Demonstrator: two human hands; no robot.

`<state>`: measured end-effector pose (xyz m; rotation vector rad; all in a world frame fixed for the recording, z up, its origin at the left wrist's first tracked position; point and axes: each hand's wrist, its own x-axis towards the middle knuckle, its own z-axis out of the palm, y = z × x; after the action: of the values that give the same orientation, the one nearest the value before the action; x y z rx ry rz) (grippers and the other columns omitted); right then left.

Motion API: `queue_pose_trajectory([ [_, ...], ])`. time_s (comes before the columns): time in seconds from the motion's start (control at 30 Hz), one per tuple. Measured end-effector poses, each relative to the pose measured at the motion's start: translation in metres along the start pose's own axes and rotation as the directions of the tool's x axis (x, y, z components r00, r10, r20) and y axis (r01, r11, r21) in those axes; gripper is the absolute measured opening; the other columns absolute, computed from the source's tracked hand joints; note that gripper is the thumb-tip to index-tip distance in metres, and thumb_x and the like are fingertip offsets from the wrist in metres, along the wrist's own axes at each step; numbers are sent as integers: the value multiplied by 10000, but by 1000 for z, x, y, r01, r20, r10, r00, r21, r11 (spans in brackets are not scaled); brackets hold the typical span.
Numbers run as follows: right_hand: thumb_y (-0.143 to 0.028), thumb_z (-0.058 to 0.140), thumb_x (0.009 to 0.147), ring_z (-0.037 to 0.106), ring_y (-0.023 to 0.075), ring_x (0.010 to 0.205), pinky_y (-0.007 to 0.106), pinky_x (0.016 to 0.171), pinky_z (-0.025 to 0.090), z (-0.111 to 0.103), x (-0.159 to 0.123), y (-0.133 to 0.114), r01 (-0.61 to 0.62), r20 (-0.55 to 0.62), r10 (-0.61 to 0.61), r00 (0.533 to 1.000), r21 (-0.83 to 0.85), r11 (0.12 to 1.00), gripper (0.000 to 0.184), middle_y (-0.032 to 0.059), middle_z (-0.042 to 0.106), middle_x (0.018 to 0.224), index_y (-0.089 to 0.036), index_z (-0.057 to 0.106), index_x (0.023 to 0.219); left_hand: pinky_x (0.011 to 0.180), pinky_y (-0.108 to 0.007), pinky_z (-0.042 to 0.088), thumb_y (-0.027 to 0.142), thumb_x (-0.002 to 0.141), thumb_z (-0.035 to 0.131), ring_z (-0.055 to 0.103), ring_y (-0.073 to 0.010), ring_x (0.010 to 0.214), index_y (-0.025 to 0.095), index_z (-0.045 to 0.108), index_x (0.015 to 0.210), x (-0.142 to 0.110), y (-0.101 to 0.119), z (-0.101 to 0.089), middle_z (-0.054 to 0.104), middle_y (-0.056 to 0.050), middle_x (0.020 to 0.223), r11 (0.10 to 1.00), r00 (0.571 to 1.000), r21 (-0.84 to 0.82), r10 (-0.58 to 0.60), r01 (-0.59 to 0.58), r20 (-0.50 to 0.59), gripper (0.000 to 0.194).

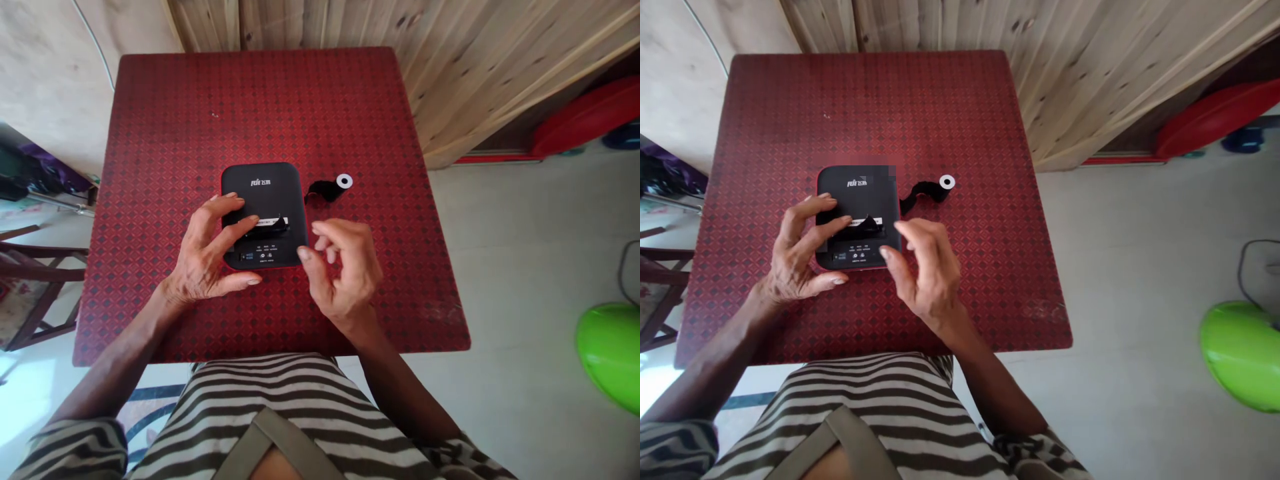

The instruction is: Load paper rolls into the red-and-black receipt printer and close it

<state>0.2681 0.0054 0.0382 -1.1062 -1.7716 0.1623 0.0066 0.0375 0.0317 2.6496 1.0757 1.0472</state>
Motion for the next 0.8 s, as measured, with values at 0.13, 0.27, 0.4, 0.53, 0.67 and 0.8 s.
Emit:
queue_pose_trajectory([
  [0.13,-232,530,1112,742,179,848,325,751,645,5,-31,17,-201,91,202,975,-19,979,215,49,741,1040,-252,626,1304,1134,-502,601,753,973,655,657,-310,1356,333,533,1565,-21,18,0,616,-113,1468,989,986,106,-84,100,-144,736],
  [0.27,-106,449,1066,776,231,1085,396,928,671,29,-53,27,-148,132,151,980,-30,989,402,118,750,1200,-229,566,1430,1002,-436,662,560,954,794,708,-297,1273,278,562,1501,-42,28,9,644,-127,1442,980,976,155,-92,124,-195,658],
  [0.4,-36,448,983,762,269,1162,435,973,670,44,-62,29,-127,155,143,977,-107,986,598,161,721,1276,-200,469,1558,1027,-460,663,479,953,814,729,-297,1256,245,570,1491,-45,26,16,673,-140,1420,980,965,156,-79,121,-249,636],
  [0.53,-44,465,964,770,283,1098,443,946,677,44,-63,29,-114,159,138,978,-152,982,642,157,725,1224,-188,440,1589,999,-435,665,474,954,817,752,-275,1197,260,555,1503,-43,21,16,722,-113,1343,981,965,132,-108,142,-238,645],
  [0.67,-48,480,975,777,277,1091,410,925,686,42,-62,29,-77,134,99,986,-166,983,604,165,733,1223,-171,473,1566,967,-408,664,463,945,833,761,-256,1148,269,564,1478,-47,20,14,745,-99,1293,976,966,151,-123,159,-227,628],
  [0.8,-39,487,970,789,263,1053,392,882,696,42,-62,30,-44,126,68,990,-181,982,573,152,747,1201,-176,502,1526,937,-395,669,484,988,779,756,-245,1149,273,578,1462,-47,21,14,743,-106,1292,974,970,163,-119,155,-211,557],
])
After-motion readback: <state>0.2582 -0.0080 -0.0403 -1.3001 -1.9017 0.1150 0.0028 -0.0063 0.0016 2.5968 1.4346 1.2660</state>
